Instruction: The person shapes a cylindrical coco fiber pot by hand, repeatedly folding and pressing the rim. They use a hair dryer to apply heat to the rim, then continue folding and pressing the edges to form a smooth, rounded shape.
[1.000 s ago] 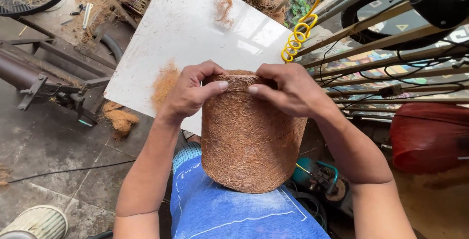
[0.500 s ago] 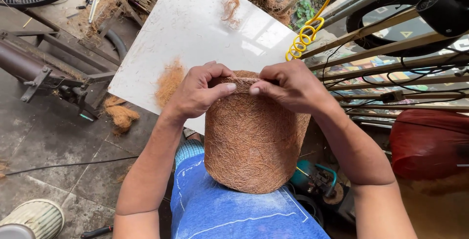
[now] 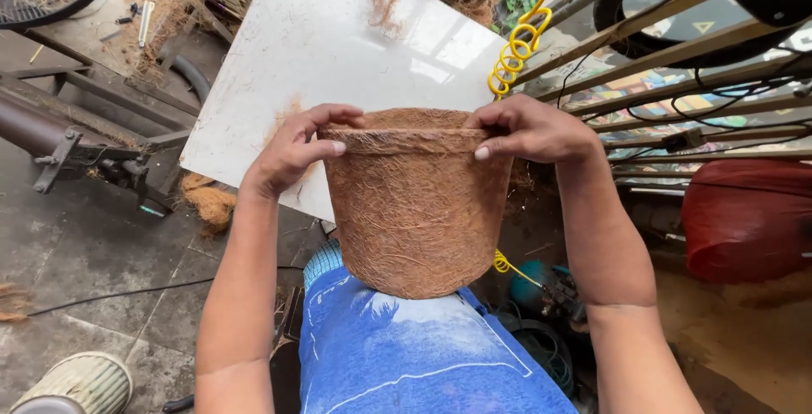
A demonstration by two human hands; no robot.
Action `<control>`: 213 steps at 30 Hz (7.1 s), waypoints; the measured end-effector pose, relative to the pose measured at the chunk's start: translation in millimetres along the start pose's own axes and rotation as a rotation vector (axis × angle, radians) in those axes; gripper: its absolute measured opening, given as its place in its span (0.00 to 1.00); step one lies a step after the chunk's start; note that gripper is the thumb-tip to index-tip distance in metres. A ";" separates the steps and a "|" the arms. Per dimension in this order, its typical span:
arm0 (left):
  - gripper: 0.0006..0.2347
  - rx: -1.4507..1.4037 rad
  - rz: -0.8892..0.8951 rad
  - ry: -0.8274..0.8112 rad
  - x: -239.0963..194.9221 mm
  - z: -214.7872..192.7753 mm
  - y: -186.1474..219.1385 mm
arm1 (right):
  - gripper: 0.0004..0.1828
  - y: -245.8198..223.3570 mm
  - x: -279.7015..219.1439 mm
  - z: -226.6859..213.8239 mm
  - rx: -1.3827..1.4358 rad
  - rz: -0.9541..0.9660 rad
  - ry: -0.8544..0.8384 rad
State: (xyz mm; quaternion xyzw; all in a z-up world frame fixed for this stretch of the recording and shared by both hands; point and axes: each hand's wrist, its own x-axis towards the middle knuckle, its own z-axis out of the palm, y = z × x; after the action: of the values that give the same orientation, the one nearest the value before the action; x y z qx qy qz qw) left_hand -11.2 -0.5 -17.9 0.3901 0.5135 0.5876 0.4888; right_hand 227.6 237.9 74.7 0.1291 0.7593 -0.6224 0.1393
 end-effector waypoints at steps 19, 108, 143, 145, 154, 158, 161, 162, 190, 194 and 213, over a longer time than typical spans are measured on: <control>0.10 0.590 0.038 -0.184 29.6 46.7 59.9 | 0.07 5.6 8.1 15.7 -0.026 -0.009 -0.035; 0.07 0.351 -0.093 -0.352 45.3 72.1 -5.0 | 0.15 42.4 -29.6 50.7 -0.036 -0.138 0.175; 0.03 0.281 -0.072 -0.320 61.0 97.0 -33.9 | 0.27 88.0 -12.8 39.8 -0.103 0.335 0.235; 0.03 0.312 -0.086 -0.325 62.2 94.9 -34.1 | 0.27 92.2 -3.0 46.5 -0.145 0.409 0.222; 0.19 0.349 -0.157 -0.335 58.6 92.4 -18.4 | 0.21 101.6 -18.4 55.6 -0.219 0.169 0.380; 0.22 0.352 -0.146 -0.353 65.8 100.1 -20.2 | 0.26 98.8 3.0 43.3 -0.061 0.332 0.295; 0.23 0.361 -0.170 -0.361 66.2 103.3 -17.8 | 0.22 100.7 10.9 52.1 -0.093 0.393 0.239; 0.23 0.363 -0.166 -0.361 66.4 103.1 -21.0 | 0.21 89.8 10.0 56.9 -0.272 0.318 0.287; 0.13 0.309 -0.233 -0.270 76.5 62.8 -68.4 | 0.16 109.7 -22.4 -5.6 0.259 0.040 0.195; 0.13 0.333 -0.217 -0.271 74.6 57.4 -74.3 | 0.14 116.6 -9.9 1.8 0.296 0.079 0.125; 0.10 0.401 -0.200 -0.250 67.1 43.2 -78.3 | 0.13 114.4 -9.0 50.4 -0.131 -0.228 0.367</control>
State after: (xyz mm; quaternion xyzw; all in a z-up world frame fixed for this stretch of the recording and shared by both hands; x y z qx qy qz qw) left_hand 29.3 74.2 -90.6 0.4960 0.5913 0.3699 0.5173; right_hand 280.8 210.3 -35.4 0.1440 0.8204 -0.5496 -0.0644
